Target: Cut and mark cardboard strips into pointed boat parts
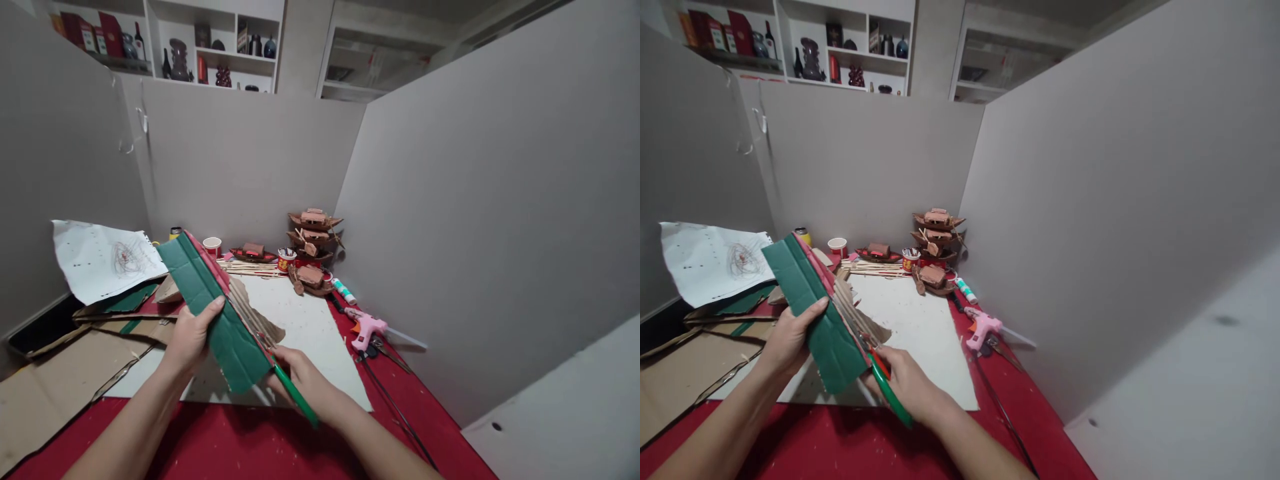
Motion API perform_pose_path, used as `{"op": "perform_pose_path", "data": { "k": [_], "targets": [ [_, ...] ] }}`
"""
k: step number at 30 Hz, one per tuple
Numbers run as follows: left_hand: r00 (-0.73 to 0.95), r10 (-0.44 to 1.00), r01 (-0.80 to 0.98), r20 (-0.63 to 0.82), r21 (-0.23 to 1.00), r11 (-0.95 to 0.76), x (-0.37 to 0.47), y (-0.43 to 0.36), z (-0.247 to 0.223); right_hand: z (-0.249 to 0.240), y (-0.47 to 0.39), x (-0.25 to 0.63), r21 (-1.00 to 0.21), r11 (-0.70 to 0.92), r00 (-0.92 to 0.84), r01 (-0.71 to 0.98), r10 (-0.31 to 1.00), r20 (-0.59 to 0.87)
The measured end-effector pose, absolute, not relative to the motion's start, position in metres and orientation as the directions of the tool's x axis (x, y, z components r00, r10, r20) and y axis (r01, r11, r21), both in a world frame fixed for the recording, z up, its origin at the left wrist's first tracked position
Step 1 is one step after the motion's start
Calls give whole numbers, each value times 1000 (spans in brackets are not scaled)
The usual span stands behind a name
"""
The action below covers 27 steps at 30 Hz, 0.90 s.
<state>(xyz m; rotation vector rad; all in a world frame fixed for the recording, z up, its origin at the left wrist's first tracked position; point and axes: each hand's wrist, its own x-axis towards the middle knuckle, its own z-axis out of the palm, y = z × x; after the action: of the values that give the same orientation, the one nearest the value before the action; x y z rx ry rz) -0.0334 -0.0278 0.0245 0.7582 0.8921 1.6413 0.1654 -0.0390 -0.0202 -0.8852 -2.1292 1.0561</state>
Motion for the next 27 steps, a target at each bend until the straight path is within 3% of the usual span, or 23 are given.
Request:
{"op": "perform_pose_path", "data": {
  "k": [6,12,15,19,23,27],
  "targets": [
    [-230,968,-449,97,872,-194,-29,-25,14,-19,-40,164,-826,470,-580,311,783,227],
    [-180,981,-374,73,917,-137,-38,-24,18,-5,-52,166,-954,117,-695,277,710,-114],
    [-186,978,-290,95,946,-147,-41,-22,15,-5,-55,167,-909,184,-630,374,770,-103],
    [-240,960,-173,141,967,-186,-42,-18,9,-12,-55,165,-772,351,-476,530,876,71],
    [-229,967,-231,113,959,-166,-41,-18,12,-18,-55,162,-921,186,-623,342,779,-74],
    [-185,981,-354,62,927,-125,-36,-22,20,-26,-55,159,-956,147,-639,254,768,-51]
  ]
}}
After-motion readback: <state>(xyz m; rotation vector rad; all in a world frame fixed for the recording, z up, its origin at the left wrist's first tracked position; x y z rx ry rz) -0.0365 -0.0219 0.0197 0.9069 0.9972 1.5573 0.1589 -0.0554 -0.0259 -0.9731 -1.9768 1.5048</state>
